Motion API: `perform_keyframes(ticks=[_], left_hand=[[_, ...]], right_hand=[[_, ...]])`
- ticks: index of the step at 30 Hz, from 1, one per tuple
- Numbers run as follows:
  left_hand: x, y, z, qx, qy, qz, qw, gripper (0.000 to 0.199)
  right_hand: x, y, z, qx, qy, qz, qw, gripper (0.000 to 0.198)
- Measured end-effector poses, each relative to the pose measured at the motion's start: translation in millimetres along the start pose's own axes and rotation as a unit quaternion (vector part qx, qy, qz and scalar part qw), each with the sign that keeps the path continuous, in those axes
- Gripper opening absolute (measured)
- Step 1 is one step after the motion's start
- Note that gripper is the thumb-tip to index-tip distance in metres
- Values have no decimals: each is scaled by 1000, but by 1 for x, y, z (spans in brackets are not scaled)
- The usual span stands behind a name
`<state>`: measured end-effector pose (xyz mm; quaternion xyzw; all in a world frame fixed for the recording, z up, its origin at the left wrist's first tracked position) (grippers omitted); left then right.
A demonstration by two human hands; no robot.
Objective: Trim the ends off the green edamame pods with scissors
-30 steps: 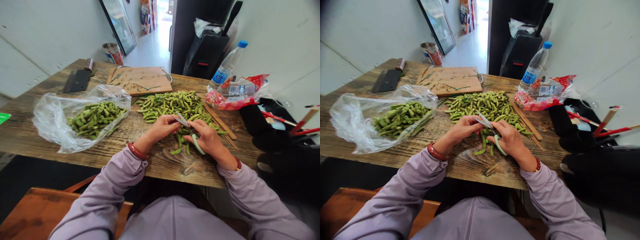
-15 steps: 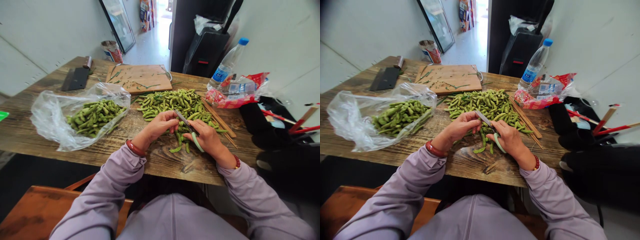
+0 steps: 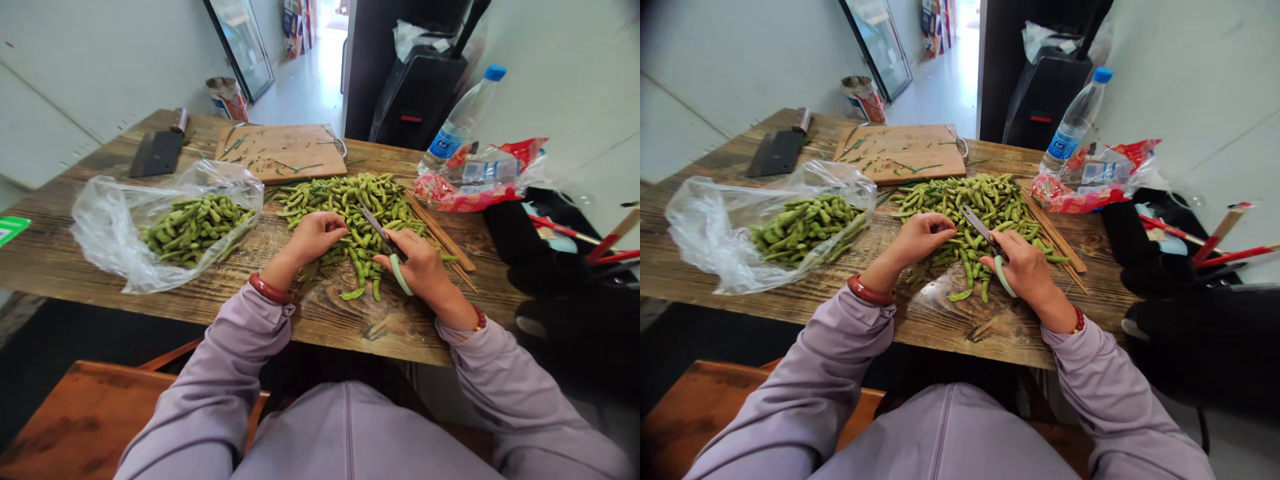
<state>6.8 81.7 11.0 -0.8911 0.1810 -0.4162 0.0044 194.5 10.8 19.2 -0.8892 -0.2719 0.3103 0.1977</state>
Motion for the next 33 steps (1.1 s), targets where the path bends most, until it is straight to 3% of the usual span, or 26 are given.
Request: perform_keyframes(ticks=[4,8,11,14,20,33], left_hand=[[5,2,8,-36,-180,52,982,12],[6,4,16,-64,-222,68,970,13],[7,2,13,-40,-167,66,983,11],[6,1,7,-8,-37,53,998,8],[8,6,11,-62,179,-2,982,20],[14,8,17,-75,257,1,964,24]], right_hand=[[0,-1,0,-11,5,9,1000,41],[-2,-1,2,-22,6,9,1000,39],[-2,0,2,-26,2,9,1000,39],[0,0,3,-27,-1,15,1000,40],[-1,-1,5,-44,11,10,999,46],[-4,-1,11,-79,-18,20,997,47]])
Point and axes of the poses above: each hand's wrist, its own y-axis away from the middle knuckle, its own z-axis out of the palm, x = y × z, the point moved 8 cm from there along -y, towards the middle knuckle, and after that the axes turned 6 degrees about -y, right-handed, at the moved point
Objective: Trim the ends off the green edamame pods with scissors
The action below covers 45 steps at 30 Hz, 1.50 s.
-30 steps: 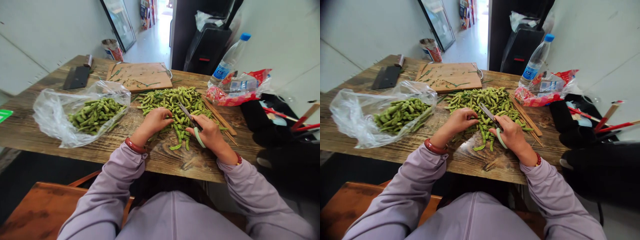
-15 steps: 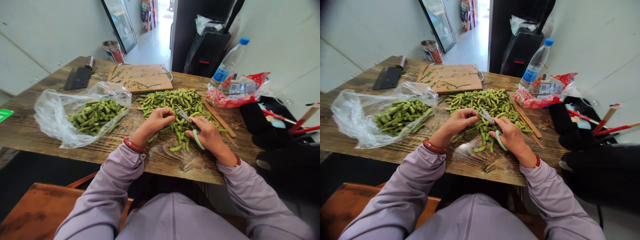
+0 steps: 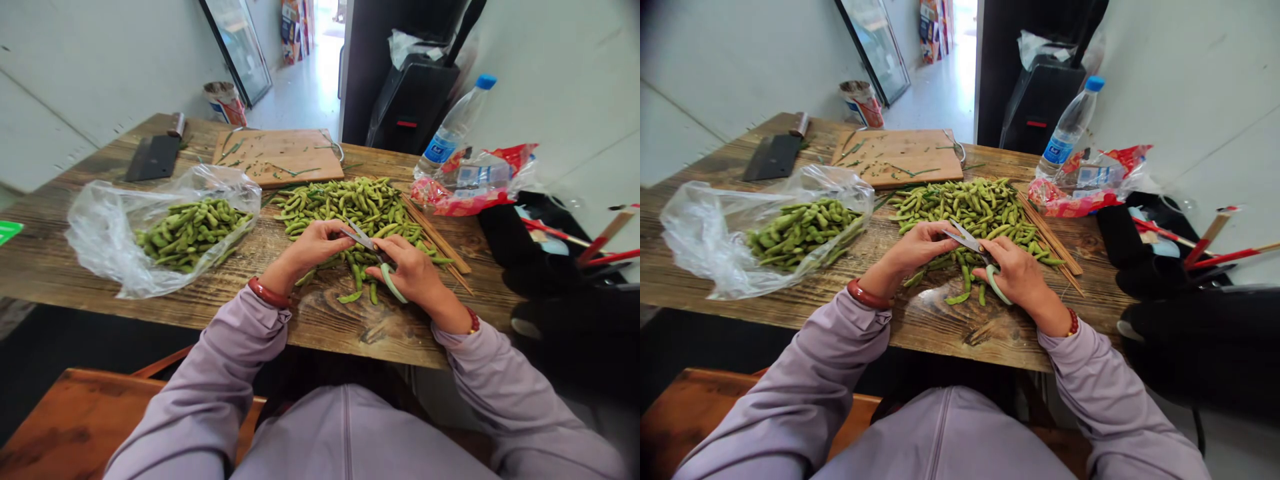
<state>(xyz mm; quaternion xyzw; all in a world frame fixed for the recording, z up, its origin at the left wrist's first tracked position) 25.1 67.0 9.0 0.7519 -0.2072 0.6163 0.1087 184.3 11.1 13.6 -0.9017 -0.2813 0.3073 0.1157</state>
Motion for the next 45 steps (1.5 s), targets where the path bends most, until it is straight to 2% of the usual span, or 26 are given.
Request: perform_keyframes(ticks=[3,9,14,20,23,25,26,28,30,32,35,37,40,43,45], left_hand=[[-4,1,-3,13,33,-17,999,26],[-13,1,-7,42,168,-80,982,30],[-11,1,-8,52,207,-91,973,30],[-20,0,-27,133,234,-105,957,23],[-23,-3,-37,159,126,-92,975,12],[-19,-4,-40,163,-36,-56,984,6],[-15,-5,-39,160,-131,-36,978,6],[-10,-5,-32,140,-306,-6,942,8],[-9,-4,-23,105,-427,0,898,12],[-10,-3,-15,72,-491,-8,868,17],[-13,-2,-10,48,-525,-20,850,20],[-13,-4,-10,51,-519,-16,853,20],[-11,-7,-14,82,-453,6,888,16],[-8,-7,-23,123,-309,16,943,9],[-9,-6,-26,126,-177,-4,976,9]], right_hand=[[3,1,-1,15,-1,5,1000,47],[6,1,-4,34,0,8,999,45],[8,1,-5,44,-10,18,999,45],[11,2,-6,52,-13,20,998,46],[11,2,-6,45,-9,20,999,45],[11,2,-5,43,-8,18,999,45],[10,2,-5,43,-7,17,999,45],[10,2,-6,45,-6,16,999,44],[9,2,-6,46,-4,16,999,44],[9,2,-6,46,1,17,999,44],[8,1,-6,44,1,10,999,43],[8,1,-5,44,-2,5,999,42],[9,2,-5,47,-6,8,999,42],[10,2,-4,46,-6,13,999,43],[10,2,-5,47,-6,14,999,43]])
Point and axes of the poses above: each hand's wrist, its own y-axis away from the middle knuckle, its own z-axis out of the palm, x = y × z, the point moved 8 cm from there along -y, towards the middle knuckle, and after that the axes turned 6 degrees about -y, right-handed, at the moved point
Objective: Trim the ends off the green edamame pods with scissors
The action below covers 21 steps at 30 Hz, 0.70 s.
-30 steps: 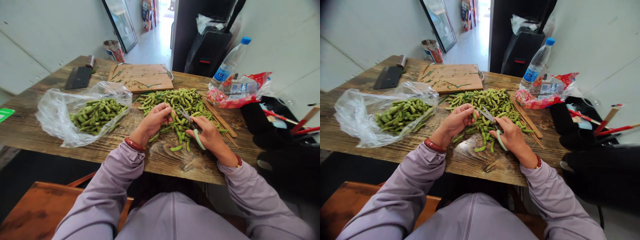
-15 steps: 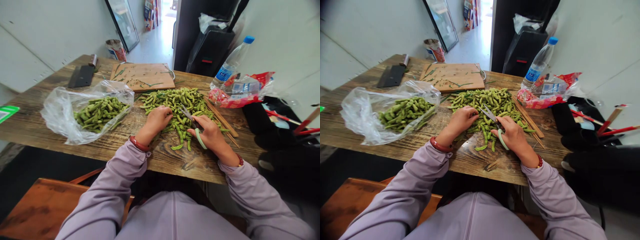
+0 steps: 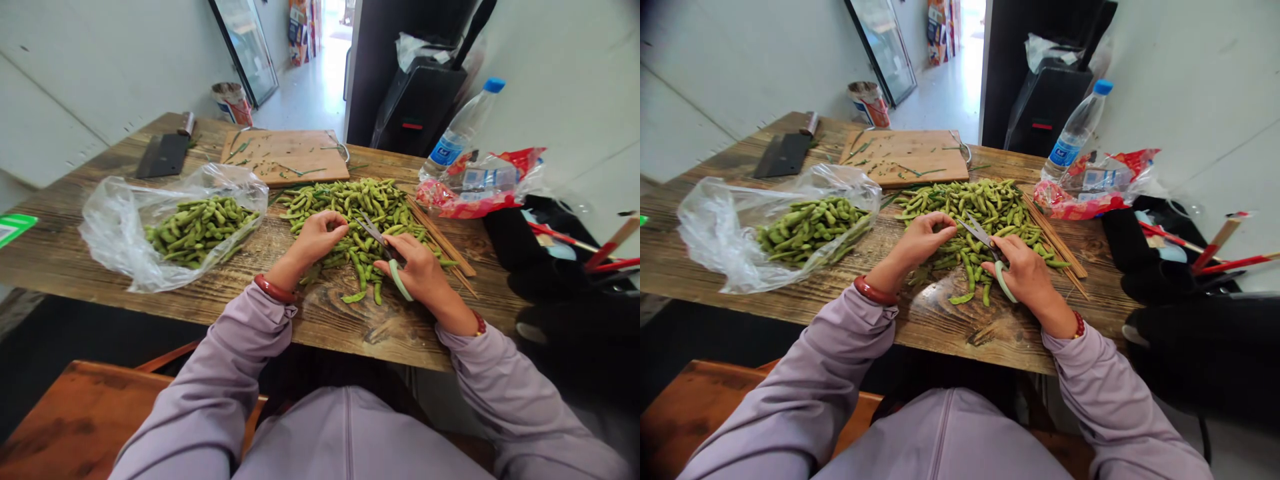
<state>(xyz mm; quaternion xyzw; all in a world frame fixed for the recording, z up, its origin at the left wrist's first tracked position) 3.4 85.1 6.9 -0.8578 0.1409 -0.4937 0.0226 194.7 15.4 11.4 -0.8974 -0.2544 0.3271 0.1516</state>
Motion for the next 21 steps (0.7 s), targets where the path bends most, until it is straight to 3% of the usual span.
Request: perform_keyframes(ticks=[3,6,10,21], left_hand=[[-2,4,5,-42,178,-71,980,16],[-1,8,12,-71,263,-111,956,21],[2,11,17,-90,284,-110,948,31],[8,15,24,-115,254,-68,958,26]], right_hand=[[-1,0,-1,5,-1,-3,1000,43],[-1,-1,-1,4,-1,-1,1000,43],[-1,0,1,-3,7,2,1000,43],[-3,1,5,-24,7,-15,1000,44]])
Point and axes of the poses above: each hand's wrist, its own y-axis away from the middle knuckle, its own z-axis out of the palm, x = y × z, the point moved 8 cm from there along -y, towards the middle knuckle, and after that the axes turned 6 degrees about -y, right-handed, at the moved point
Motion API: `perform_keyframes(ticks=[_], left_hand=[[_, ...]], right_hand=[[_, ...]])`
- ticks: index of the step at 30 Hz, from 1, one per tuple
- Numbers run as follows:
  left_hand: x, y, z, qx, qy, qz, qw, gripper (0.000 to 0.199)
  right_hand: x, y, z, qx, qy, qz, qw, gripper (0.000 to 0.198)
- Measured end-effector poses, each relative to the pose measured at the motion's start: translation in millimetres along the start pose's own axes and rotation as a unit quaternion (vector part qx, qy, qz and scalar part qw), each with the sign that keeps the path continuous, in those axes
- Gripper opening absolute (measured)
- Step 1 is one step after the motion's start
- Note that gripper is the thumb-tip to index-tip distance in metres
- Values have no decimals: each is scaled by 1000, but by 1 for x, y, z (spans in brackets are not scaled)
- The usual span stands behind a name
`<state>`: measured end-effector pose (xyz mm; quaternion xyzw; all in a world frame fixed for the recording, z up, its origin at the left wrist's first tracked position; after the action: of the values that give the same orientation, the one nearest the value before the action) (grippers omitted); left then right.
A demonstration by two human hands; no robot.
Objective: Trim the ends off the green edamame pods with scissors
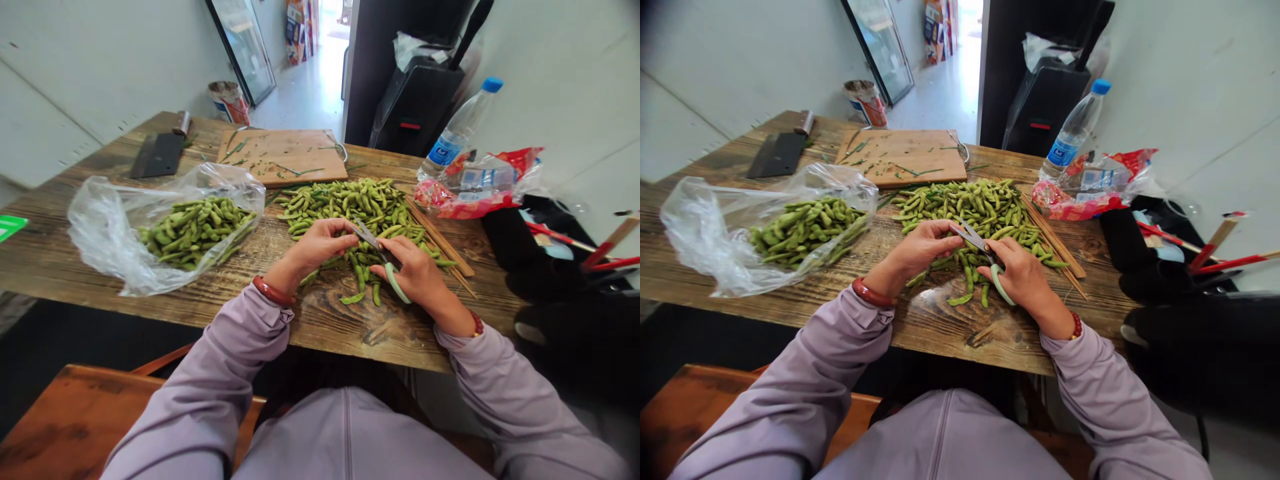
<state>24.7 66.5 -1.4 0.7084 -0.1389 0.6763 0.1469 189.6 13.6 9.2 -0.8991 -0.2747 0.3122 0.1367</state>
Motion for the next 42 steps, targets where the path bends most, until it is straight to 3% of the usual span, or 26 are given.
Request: perform_keyframes(ticks=[29,36,42], left_hand=[[-1,3,10,-74,32,-16,997,33],[1,0,-3,16,166,-27,986,31],[1,-2,-8,47,219,-41,974,26]], right_hand=[[-15,0,-1,-13,20,-41,999,39],[-6,0,-8,44,-3,-22,999,43],[-5,-1,-8,32,-3,-14,999,49]])
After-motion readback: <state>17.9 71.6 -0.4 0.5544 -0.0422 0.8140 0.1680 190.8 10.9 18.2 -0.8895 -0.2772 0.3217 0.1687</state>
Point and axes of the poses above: each hand's wrist, its own y-axis away from the middle knuckle, its own z-axis out of the palm, x = y × z, the point moved 8 cm from there along -y, towards the middle knuckle, and after that the axes turned 6 degrees about -y, right-handed, at the moved point
